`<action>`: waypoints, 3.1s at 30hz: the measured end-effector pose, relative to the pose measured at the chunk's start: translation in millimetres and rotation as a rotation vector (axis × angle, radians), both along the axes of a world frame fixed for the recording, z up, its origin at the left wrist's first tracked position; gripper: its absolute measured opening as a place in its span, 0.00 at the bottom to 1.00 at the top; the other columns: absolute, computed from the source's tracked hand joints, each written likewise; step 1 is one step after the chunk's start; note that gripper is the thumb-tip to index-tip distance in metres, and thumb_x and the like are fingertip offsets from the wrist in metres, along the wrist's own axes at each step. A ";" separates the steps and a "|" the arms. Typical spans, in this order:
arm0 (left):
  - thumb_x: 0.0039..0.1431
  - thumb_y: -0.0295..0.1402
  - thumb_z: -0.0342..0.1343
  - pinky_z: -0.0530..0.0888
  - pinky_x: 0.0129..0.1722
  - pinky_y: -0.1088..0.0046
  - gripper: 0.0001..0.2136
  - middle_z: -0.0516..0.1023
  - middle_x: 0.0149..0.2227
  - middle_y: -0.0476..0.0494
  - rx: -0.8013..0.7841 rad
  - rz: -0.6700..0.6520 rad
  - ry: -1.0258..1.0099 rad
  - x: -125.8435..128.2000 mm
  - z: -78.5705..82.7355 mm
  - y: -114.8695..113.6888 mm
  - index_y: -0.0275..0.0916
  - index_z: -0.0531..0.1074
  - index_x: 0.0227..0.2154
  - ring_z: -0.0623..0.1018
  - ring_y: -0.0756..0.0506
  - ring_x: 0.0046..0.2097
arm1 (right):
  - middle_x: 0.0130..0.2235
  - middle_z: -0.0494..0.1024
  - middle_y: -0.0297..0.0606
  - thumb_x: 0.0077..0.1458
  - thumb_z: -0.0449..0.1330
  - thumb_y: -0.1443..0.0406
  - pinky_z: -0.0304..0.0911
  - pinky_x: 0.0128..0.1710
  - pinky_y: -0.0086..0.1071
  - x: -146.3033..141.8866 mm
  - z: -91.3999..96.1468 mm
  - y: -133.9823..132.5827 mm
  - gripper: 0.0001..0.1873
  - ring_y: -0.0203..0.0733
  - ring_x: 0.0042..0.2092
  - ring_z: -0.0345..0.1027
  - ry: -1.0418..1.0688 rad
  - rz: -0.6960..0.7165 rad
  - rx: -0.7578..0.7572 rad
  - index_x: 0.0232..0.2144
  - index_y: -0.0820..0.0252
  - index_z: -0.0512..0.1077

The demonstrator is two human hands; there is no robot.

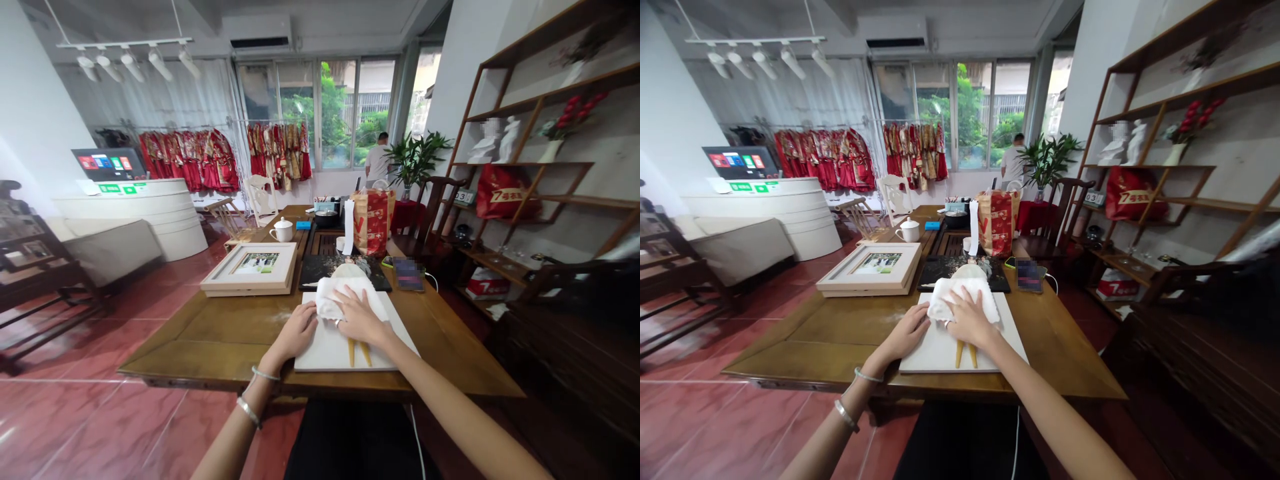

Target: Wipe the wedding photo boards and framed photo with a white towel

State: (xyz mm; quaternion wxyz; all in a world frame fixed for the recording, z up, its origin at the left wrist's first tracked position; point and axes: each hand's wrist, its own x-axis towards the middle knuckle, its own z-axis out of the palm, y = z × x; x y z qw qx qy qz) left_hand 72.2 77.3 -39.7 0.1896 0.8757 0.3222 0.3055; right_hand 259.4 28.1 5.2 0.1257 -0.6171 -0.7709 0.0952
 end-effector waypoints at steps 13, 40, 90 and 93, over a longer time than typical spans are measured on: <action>0.60 0.30 0.46 0.63 0.58 0.57 0.16 0.68 0.55 0.38 0.011 0.000 0.003 -1.3 -6.0 3.4 0.39 0.68 0.50 0.65 0.42 0.58 | 0.65 0.48 0.28 0.34 0.50 0.73 0.28 0.61 0.54 4.9 -1.3 -129.3 0.48 0.48 0.66 0.30 0.000 0.196 -0.018 0.61 0.43 0.52; 0.59 0.30 0.47 0.63 0.57 0.56 0.15 0.69 0.54 0.37 0.020 0.024 0.009 0.8 -1.3 -0.9 0.37 0.69 0.48 0.66 0.41 0.57 | 0.64 0.50 0.27 0.33 0.48 0.76 0.31 0.62 0.53 57.7 -14.2 -155.8 0.46 0.46 0.65 0.34 -0.024 0.011 -0.011 0.58 0.45 0.58; 0.59 0.29 0.46 0.63 0.57 0.57 0.15 0.69 0.54 0.36 0.028 0.011 0.032 -0.6 -1.5 0.3 0.36 0.69 0.48 0.66 0.41 0.57 | 0.62 0.56 0.46 0.48 0.50 0.69 0.29 0.59 0.57 12.5 3.3 9.4 0.30 0.54 0.64 0.38 0.070 -0.063 0.005 0.56 0.61 0.62; 0.60 0.29 0.45 0.63 0.57 0.57 0.15 0.69 0.54 0.36 0.027 0.006 0.037 0.1 -0.4 0.0 0.36 0.70 0.47 0.66 0.40 0.57 | 0.63 0.54 0.41 0.42 0.51 0.72 0.28 0.60 0.56 3.2 1.4 -11.5 0.37 0.52 0.65 0.36 0.054 0.031 -0.017 0.58 0.57 0.59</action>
